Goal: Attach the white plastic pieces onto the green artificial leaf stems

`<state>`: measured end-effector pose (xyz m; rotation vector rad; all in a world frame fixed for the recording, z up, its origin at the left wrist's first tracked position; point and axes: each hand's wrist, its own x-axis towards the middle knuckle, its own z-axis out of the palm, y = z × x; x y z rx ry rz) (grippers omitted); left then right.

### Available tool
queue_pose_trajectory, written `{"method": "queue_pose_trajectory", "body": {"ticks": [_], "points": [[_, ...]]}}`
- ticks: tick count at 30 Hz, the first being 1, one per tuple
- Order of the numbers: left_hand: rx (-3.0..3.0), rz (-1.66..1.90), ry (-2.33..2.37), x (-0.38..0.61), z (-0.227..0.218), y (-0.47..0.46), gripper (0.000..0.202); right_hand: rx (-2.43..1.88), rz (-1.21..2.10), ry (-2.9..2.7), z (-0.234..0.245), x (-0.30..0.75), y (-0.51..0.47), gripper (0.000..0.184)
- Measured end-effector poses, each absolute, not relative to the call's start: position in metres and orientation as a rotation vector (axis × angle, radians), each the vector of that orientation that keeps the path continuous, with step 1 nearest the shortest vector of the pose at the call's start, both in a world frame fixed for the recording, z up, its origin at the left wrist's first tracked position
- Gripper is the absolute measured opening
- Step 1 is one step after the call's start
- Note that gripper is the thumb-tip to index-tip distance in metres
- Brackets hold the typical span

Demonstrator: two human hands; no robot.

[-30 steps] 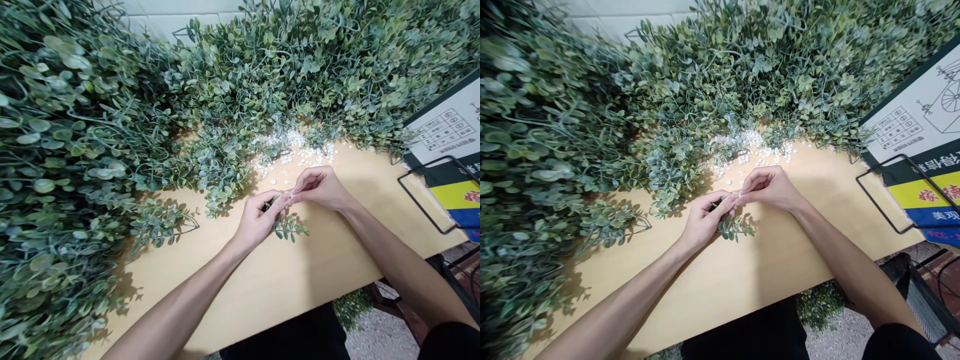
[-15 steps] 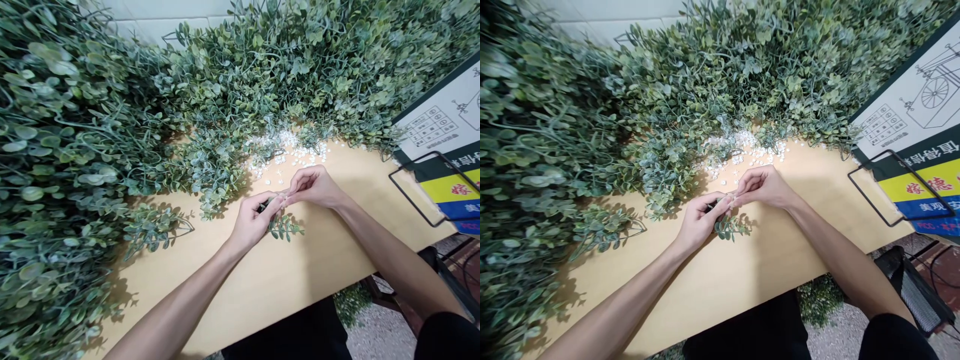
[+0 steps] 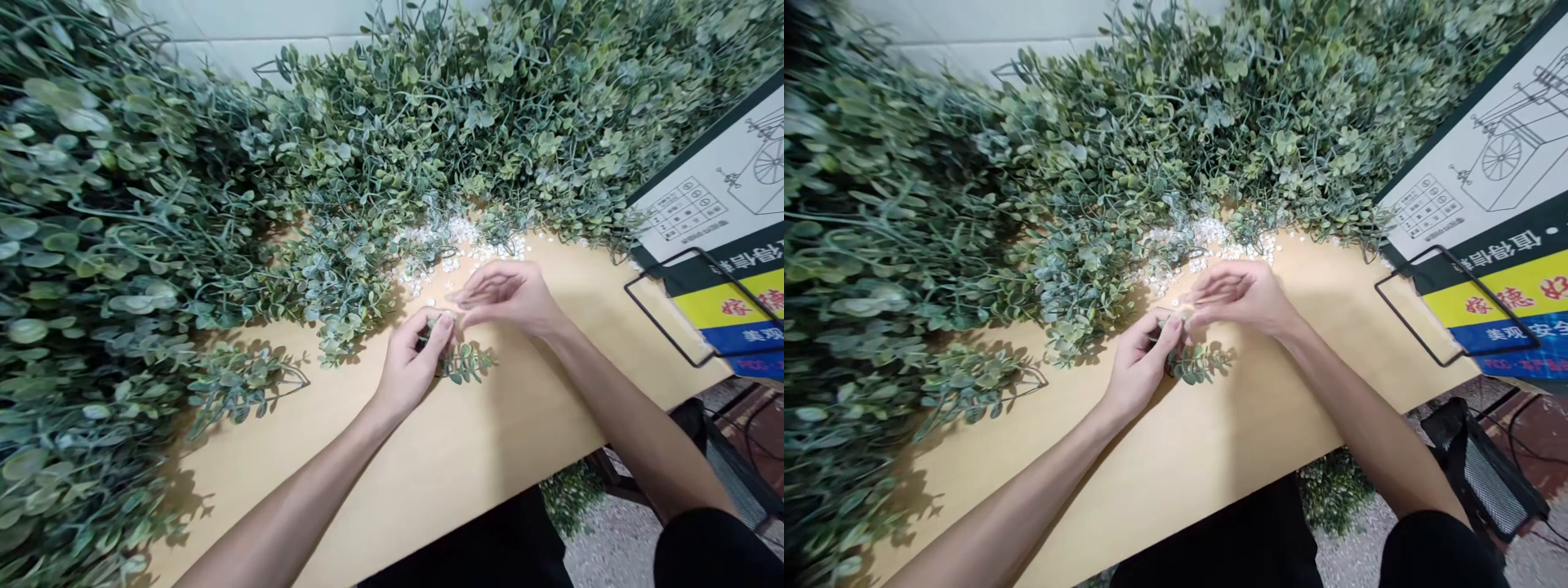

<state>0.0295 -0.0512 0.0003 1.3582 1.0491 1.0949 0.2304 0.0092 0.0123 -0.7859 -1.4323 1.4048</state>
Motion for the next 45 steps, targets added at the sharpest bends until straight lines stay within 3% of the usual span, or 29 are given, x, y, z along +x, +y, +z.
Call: {"method": "queue_pose_trajectory", "body": {"ticks": [3,6,9,12,15,19,25,31,36,39,41,45], "points": [[1.258,1.175,1.022,0.03,-0.006,-0.051,0.03,-1.012,0.866,-1.328,0.017,0.248,0.023,0.03],[1.167,1.243,0.974,0.031,-0.01,-0.048,0.035,-1.314,0.298,-1.295,0.012,0.275,0.038,0.021],[1.128,1.274,0.913,0.033,-0.009,-0.045,0.045,-1.617,0.078,-1.511,0.005,0.294,0.046,0.02],[1.107,1.312,0.903,0.034,-0.007,-0.044,0.056,-1.793,0.069,-1.684,0.002,0.299,0.046,0.022],[1.12,1.332,0.948,0.034,-0.005,-0.045,0.067,-1.8,0.102,-1.759,0.0,0.297,0.044,0.013],[1.159,1.274,1.058,0.033,-0.005,-0.047,0.07,-1.753,0.168,-1.791,-0.003,0.297,0.046,0.008],[1.221,1.19,1.131,0.03,-0.007,-0.047,0.044,-1.691,0.176,-1.749,-0.006,0.298,0.047,0.01],[1.139,1.219,0.974,0.031,-0.005,-0.048,0.051,-1.549,0.144,-1.621,-0.005,0.293,0.047,0.007],[1.058,1.192,0.877,0.032,-0.006,-0.047,0.025,-1.386,0.037,-1.543,-0.003,0.291,0.047,0.005],[1.054,1.187,0.878,0.032,-0.007,-0.047,0.023,-1.277,-0.05,-1.497,0.002,0.287,0.045,0.004],[1.06,1.173,0.922,0.033,-0.007,-0.048,0.031,-1.237,0.059,-1.455,0.008,0.28,0.04,0.006],[1.077,1.151,0.987,0.033,-0.006,-0.049,0.046,-1.112,0.597,-1.339,0.016,0.258,0.026,0.025]]}}
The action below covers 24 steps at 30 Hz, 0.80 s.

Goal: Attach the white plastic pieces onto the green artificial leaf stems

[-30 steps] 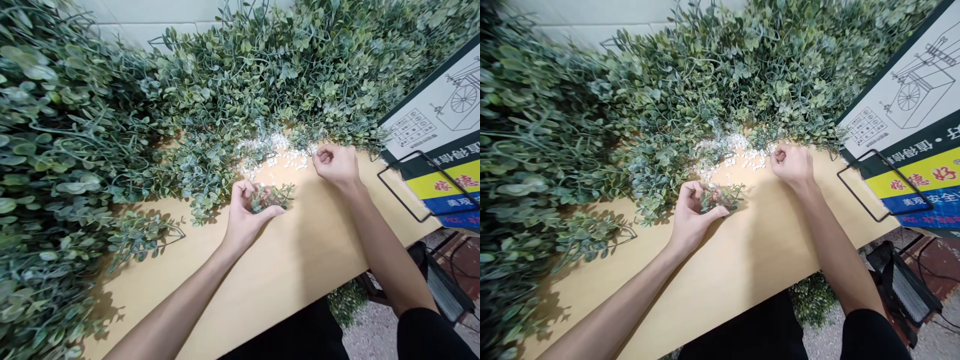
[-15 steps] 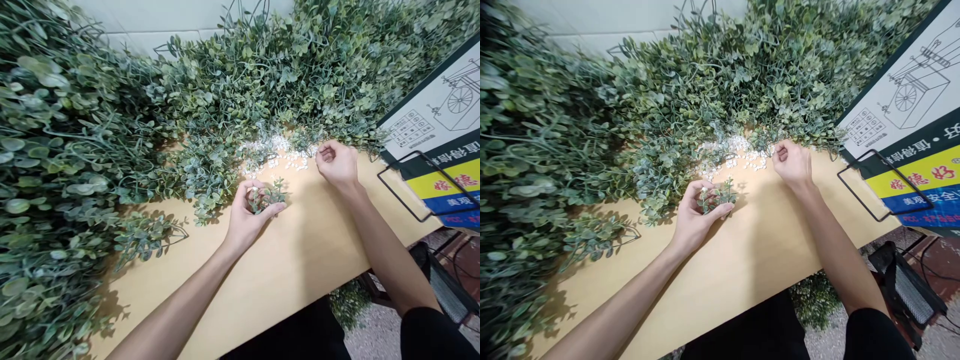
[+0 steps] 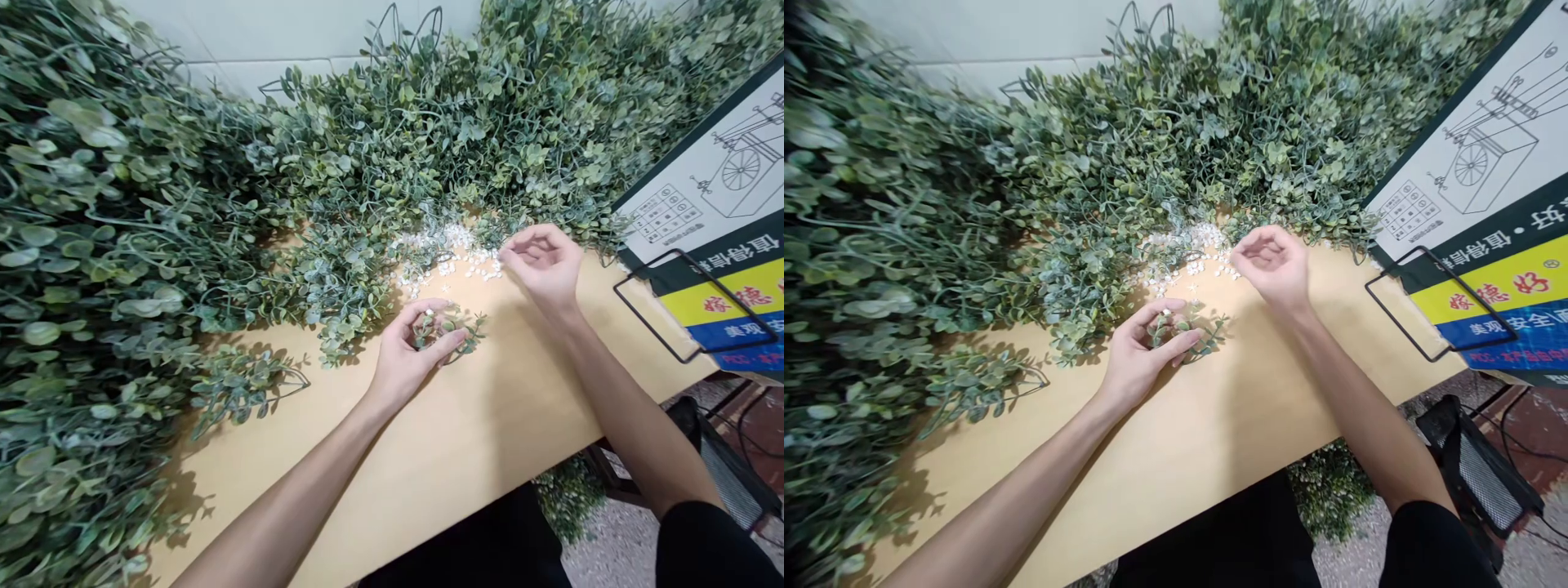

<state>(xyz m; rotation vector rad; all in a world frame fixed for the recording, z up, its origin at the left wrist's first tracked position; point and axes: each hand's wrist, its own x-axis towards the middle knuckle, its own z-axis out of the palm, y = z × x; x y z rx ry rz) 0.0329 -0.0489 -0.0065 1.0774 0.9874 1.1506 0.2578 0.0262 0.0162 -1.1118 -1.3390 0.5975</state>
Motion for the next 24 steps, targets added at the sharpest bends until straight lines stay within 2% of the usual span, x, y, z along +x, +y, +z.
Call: {"method": "queue_pose_trajectory", "body": {"ticks": [4,8,24], "points": [[1.153,1.132,1.044,0.032,-0.004,-0.048,0.037,-0.914,1.138,-1.294,0.012,0.237,0.015,0.038],[1.183,1.137,1.091,0.03,-0.003,-0.047,0.037,-0.81,1.445,-1.299,0.005,0.228,0.011,0.039],[1.265,1.276,1.142,0.029,-0.013,-0.043,0.025,-0.764,1.588,-1.271,-0.002,0.231,0.016,0.032]]}}
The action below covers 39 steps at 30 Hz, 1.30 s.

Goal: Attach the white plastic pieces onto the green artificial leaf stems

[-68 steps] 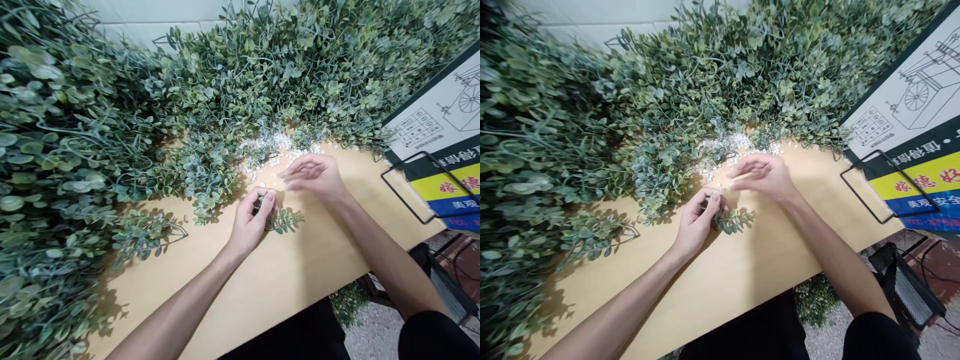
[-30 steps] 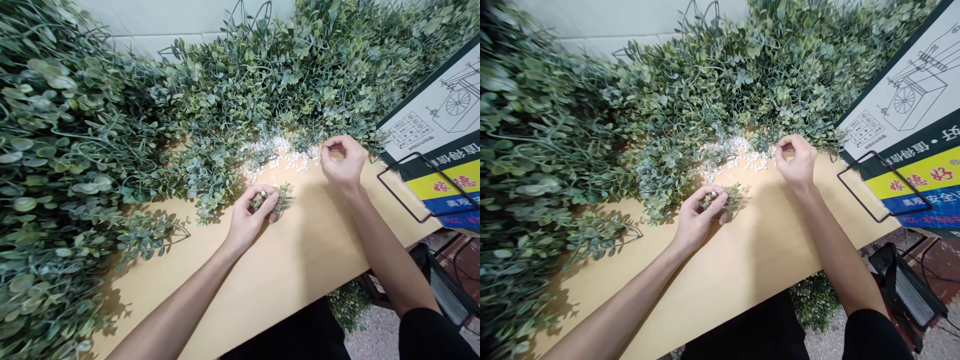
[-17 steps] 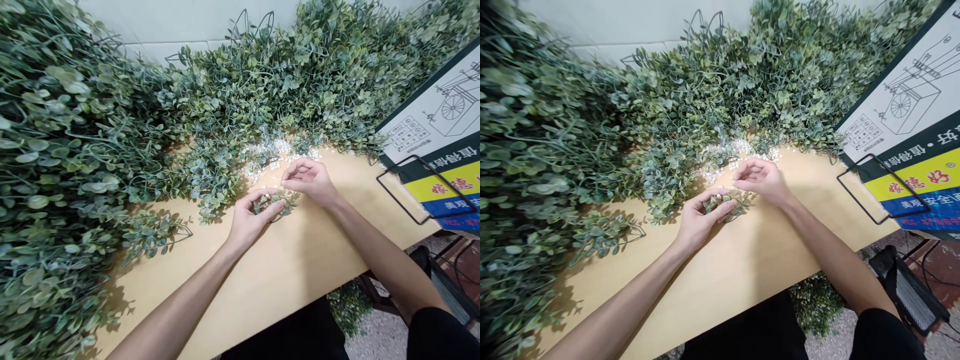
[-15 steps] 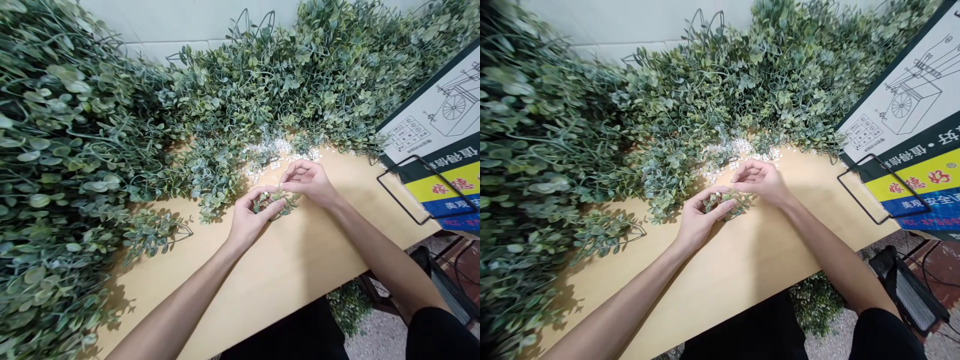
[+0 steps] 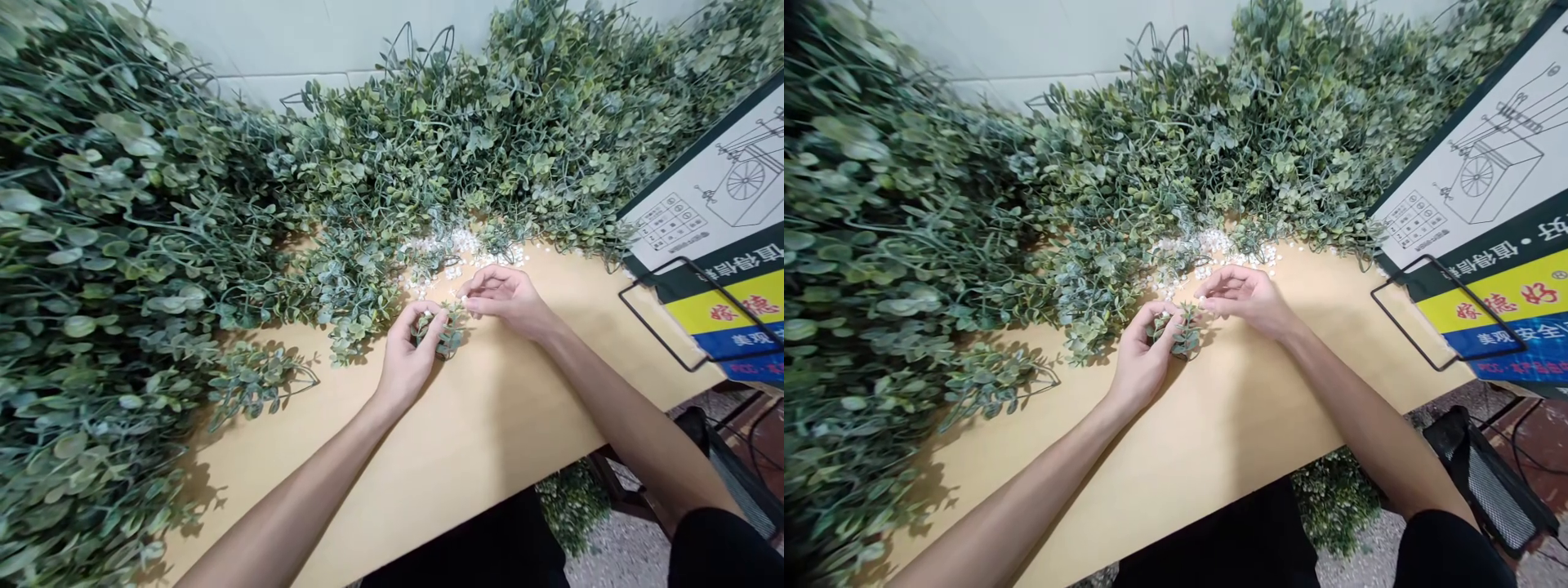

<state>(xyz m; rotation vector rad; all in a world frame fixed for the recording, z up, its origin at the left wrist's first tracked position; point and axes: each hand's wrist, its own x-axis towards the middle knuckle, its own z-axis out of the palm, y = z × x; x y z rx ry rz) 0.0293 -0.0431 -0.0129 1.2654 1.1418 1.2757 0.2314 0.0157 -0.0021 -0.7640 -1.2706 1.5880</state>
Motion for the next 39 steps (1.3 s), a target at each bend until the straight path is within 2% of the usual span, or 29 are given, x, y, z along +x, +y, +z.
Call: {"method": "queue_pose_trajectory", "body": {"ticks": [6,13,20,28,35,39], "points": [[1.168,1.249,1.147,0.032,-0.009,-0.046,0.037,-0.796,1.549,-1.249,-0.001,0.232,0.017,0.028],[1.33,1.267,1.21,0.03,-0.008,-0.045,0.024,-0.813,1.6,-1.239,-0.002,0.232,0.016,0.023],[1.201,1.227,1.221,0.03,-0.009,-0.046,0.033,-0.824,1.613,-1.272,-0.002,0.23,0.016,0.026],[1.262,1.272,1.172,0.031,-0.006,-0.046,0.025,-0.816,1.646,-1.321,-0.005,0.23,0.015,0.025],[1.253,1.284,1.233,0.032,-0.006,-0.048,0.027,-0.836,1.654,-1.302,-0.006,0.23,0.014,0.026],[1.498,1.209,1.224,0.034,-0.006,-0.054,0.024,-0.805,1.615,-1.26,0.0,0.228,0.012,0.024]]}}
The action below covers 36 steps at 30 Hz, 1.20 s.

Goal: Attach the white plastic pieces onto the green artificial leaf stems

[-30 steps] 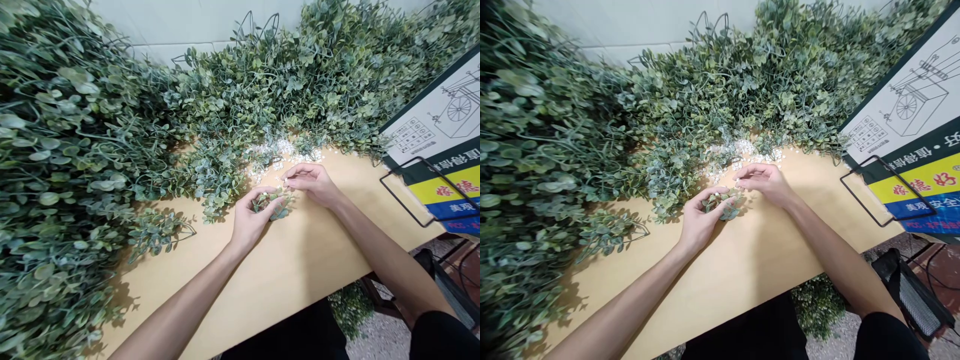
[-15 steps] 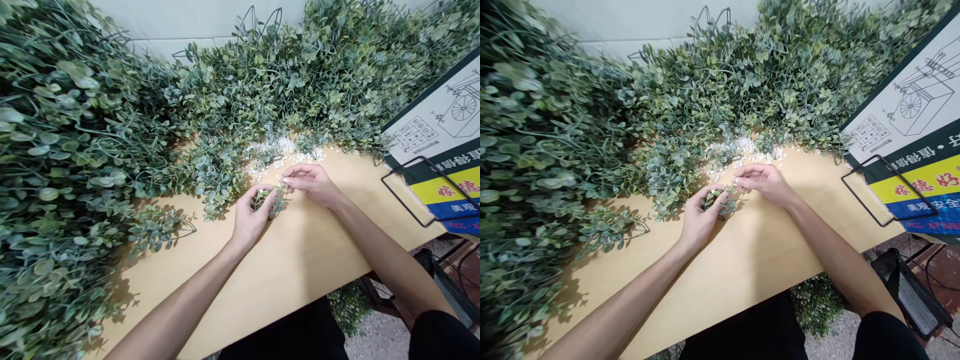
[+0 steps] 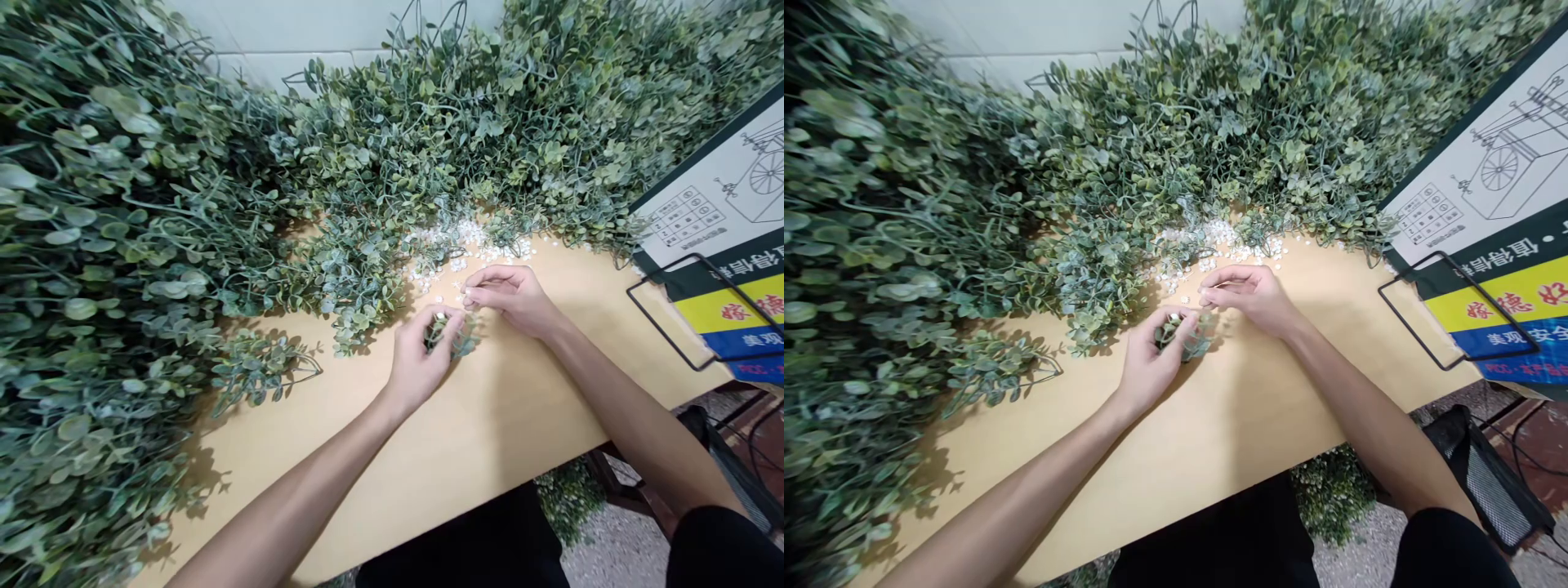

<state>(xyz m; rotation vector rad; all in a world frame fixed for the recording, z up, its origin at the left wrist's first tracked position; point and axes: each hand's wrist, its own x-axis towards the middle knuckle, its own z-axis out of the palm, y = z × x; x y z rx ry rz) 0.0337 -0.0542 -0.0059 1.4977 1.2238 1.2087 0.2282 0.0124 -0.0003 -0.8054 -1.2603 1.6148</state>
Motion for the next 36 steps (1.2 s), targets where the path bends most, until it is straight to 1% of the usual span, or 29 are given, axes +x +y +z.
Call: {"method": "queue_pose_trajectory", "body": {"ticks": [4,9,12,16,23,36], "points": [[1.693,1.177,1.209,0.035,-0.007,-0.058,0.018,-0.701,1.698,-1.205,0.007,0.23,0.01,0.022],[1.453,1.208,1.317,0.033,-0.005,-0.053,0.027,-0.677,1.797,-1.238,0.002,0.236,0.012,0.025],[1.377,1.225,1.295,0.032,-0.004,-0.051,0.028,-0.719,1.819,-1.26,-0.003,0.237,0.013,0.028],[1.327,1.2,1.253,0.032,-0.007,-0.052,0.03,-0.753,1.778,-1.31,-0.006,0.234,0.013,0.031],[1.246,1.211,1.214,0.031,-0.011,-0.052,0.033,-0.783,1.666,-1.356,-0.005,0.231,0.012,0.031],[1.294,1.195,1.259,0.032,-0.005,-0.052,0.034,-0.812,1.643,-1.361,0.001,0.228,0.009,0.03]]}}
